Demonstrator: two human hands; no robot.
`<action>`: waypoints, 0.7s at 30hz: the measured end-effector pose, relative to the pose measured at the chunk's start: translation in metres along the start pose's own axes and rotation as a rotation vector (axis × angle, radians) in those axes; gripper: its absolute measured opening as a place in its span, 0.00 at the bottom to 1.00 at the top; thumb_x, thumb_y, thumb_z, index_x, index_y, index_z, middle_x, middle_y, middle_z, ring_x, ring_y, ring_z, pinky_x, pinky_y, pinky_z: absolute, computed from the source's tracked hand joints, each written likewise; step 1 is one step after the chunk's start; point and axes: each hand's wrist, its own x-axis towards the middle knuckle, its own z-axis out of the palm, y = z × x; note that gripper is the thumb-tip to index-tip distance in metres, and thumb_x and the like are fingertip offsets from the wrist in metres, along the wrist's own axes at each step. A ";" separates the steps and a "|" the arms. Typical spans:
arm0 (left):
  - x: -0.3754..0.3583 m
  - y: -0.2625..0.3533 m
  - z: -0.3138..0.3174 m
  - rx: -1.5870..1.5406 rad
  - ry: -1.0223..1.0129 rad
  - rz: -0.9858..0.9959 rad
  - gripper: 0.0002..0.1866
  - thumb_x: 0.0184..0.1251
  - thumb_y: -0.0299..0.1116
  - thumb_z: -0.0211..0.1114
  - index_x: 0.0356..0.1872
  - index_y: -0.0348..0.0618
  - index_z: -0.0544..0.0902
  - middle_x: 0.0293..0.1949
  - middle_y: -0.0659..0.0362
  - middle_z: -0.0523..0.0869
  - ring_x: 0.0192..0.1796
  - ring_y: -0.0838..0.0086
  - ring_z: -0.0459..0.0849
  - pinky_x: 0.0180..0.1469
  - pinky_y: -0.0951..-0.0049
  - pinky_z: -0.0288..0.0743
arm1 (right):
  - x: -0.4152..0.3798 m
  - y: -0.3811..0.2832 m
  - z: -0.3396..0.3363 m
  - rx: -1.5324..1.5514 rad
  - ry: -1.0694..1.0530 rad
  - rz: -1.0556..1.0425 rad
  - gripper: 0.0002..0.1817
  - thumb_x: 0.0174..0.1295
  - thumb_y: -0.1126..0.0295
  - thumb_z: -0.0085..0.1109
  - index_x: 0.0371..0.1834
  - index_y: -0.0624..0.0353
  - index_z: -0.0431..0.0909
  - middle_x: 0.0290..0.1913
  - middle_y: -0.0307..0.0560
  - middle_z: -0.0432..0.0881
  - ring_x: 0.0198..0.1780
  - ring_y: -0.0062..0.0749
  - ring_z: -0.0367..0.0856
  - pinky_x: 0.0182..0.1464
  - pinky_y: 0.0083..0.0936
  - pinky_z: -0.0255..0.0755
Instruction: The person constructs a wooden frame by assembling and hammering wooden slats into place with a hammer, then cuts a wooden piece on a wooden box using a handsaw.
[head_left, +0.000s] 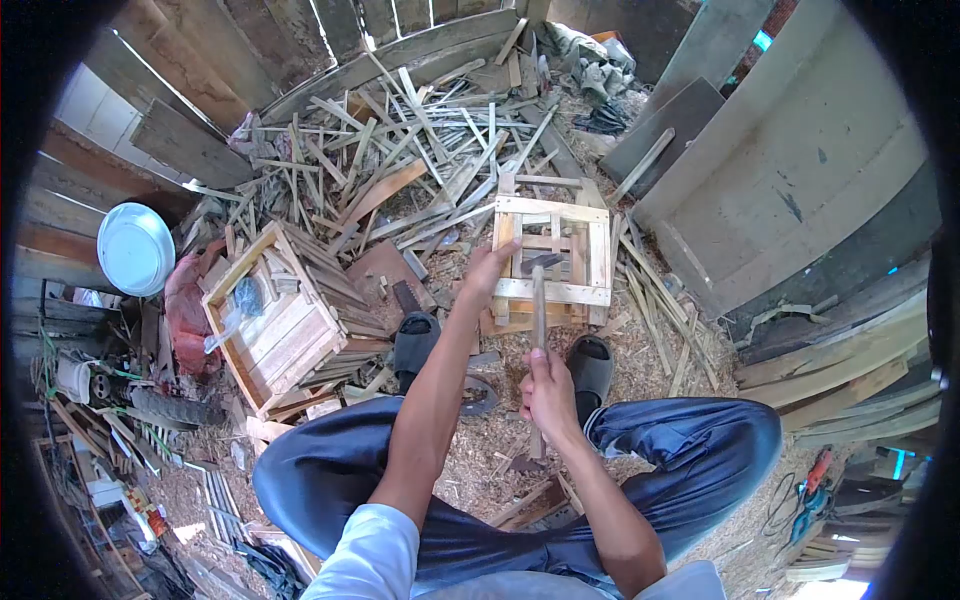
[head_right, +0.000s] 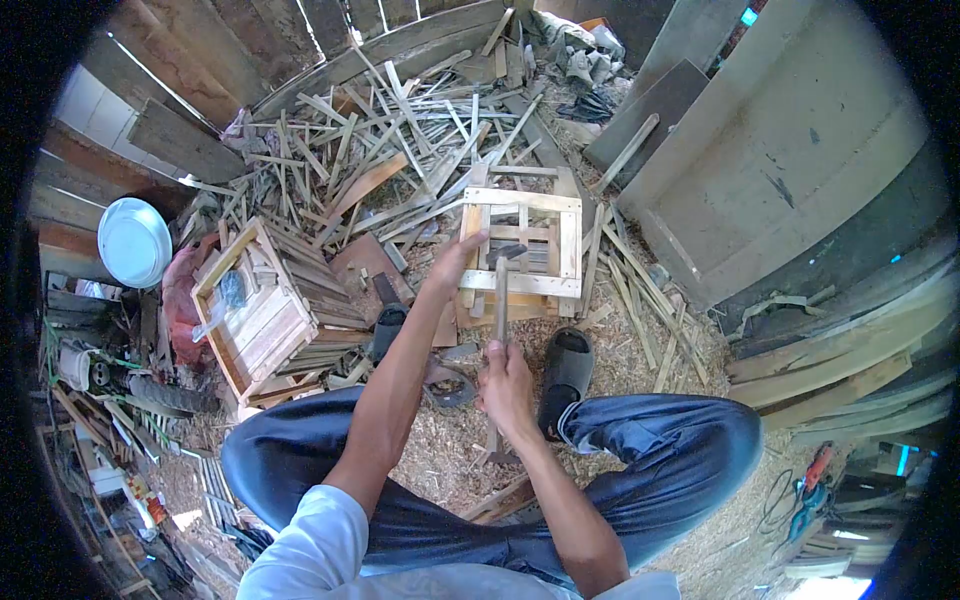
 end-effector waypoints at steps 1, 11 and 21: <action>0.002 -0.001 -0.001 0.010 -0.004 -0.009 0.25 0.58 0.43 0.68 0.47 0.29 0.81 0.40 0.52 0.86 0.39 0.71 0.84 0.43 0.71 0.76 | 0.001 0.003 -0.001 -0.025 0.026 -0.053 0.15 0.73 0.54 0.40 0.42 0.54 0.65 0.19 0.30 0.60 0.14 0.14 0.56 0.15 0.18 0.56; -0.005 0.006 0.002 0.062 0.023 -0.029 0.25 0.59 0.43 0.67 0.48 0.29 0.80 0.40 0.53 0.85 0.37 0.71 0.84 0.42 0.72 0.76 | 0.001 -0.003 -0.017 0.094 -0.126 0.081 0.17 0.74 0.53 0.37 0.40 0.55 0.66 0.19 0.31 0.59 0.16 0.13 0.54 0.15 0.16 0.52; -0.005 0.010 0.004 0.080 0.008 -0.063 0.26 0.60 0.44 0.66 0.50 0.30 0.79 0.44 0.52 0.85 0.44 0.70 0.83 0.49 0.71 0.74 | 0.004 -0.001 -0.021 0.190 -0.147 0.062 0.17 0.74 0.54 0.37 0.38 0.55 0.66 0.18 0.31 0.59 0.14 0.13 0.54 0.13 0.17 0.52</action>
